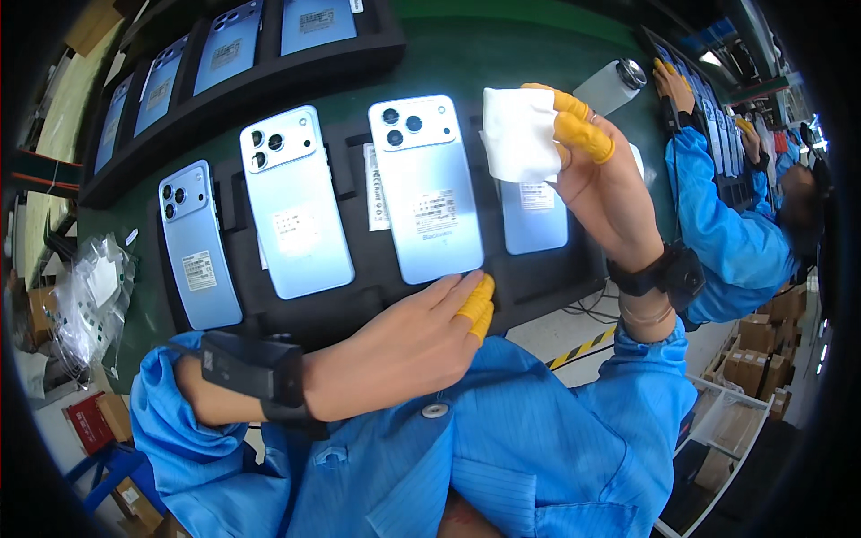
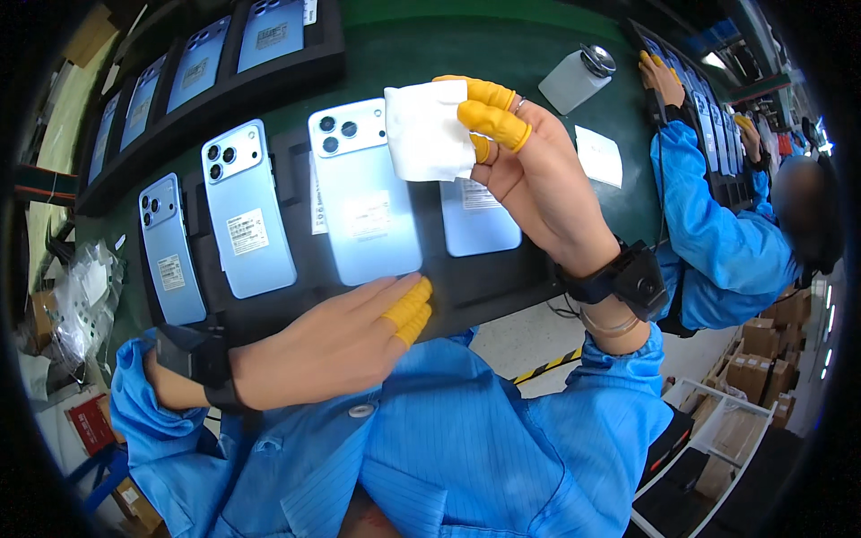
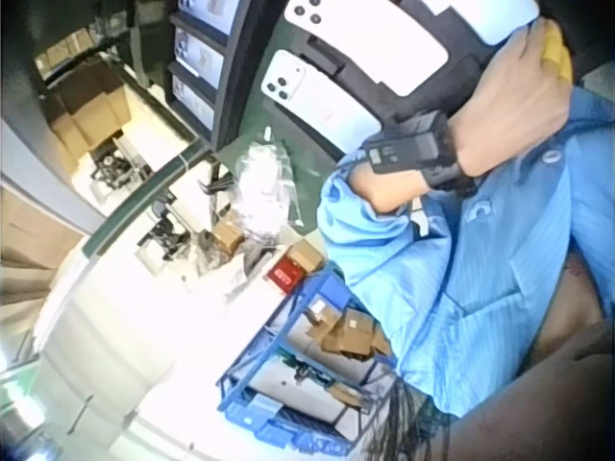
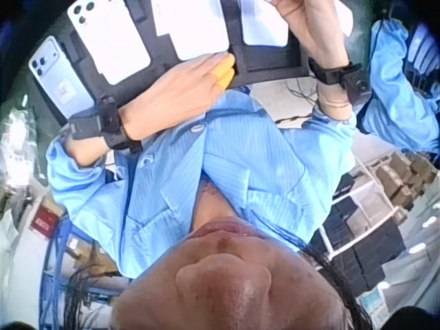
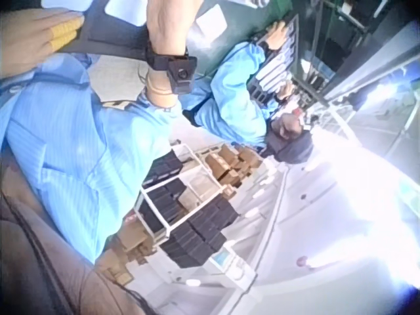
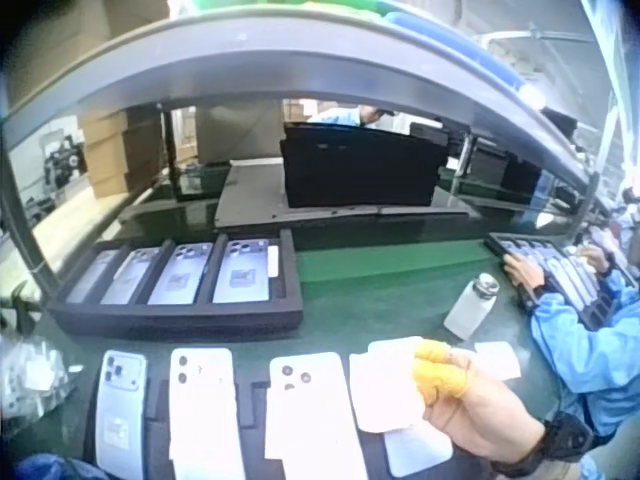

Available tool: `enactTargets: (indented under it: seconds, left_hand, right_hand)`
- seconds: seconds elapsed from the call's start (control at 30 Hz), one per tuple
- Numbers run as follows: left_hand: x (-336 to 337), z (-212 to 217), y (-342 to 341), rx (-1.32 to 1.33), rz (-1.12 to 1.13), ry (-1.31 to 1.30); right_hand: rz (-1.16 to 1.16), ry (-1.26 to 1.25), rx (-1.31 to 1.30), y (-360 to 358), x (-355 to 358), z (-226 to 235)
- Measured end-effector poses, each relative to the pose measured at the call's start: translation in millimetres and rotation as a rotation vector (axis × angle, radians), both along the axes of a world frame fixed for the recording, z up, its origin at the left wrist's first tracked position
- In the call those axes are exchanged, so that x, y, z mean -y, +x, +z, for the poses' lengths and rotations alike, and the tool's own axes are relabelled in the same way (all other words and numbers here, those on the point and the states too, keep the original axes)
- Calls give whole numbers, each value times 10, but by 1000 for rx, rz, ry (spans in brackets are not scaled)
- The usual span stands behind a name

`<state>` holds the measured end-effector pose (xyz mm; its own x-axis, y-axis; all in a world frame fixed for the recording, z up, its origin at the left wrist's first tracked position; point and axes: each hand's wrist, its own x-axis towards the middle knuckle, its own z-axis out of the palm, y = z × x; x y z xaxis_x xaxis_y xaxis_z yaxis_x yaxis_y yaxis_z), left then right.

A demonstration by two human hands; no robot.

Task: Cleaning and inspecting the backs and camera modules of smartphones on a factory assembly line.

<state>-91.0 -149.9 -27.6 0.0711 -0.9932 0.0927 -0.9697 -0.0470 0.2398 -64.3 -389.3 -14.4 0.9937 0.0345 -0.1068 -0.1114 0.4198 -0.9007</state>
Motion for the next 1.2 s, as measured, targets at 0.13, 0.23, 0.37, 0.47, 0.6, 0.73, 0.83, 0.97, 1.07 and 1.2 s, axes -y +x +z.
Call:
enactTargets:
  seconds: [0.13, 0.23, 0.37, 0.47, 0.6, 0.73, 0.83, 0.97, 1.07, 1.2]
  left_hand:
    - [210, -90, -37, 9, 32, -45]
    - [281, -133, -75, -9, 49, -52]
    - [146, -60, -88, 45, 87, -78]
    - [-81, 305, -46, 44, 263, 69]
    - [-339, 460, 51, 357, 584, 236]
    - [-438, 292, 86, 157, 501, 215]
    - [-489, 180, 104, 135, 469, 115]
    - [-517, 181, 148, 118, 416, 136]
    - [-580, 260, 151, 101, 401, 156]
    - [-573, 165, 152, 158, 409, 80]
  right_hand:
    - [99, -76, 54, 77, -112, 20]
    - [129, -68, 100, 158, -308, 66]
    - [176, -475, 278, 351, -608, 172]
    - [122, -744, 489, 557, -798, 176]
    - [6, -1175, 872, 928, -970, 5]
    - [252, -1244, 996, 1087, -1206, -174]
    - [321, -1295, 1092, 1039, -1102, -168]
    - [347, -1268, 1100, 1033, -1067, -151]
    - [206, -1254, 1137, 1070, -1266, -50]
    - [523, -1196, 1308, 1082, -1321, -204]
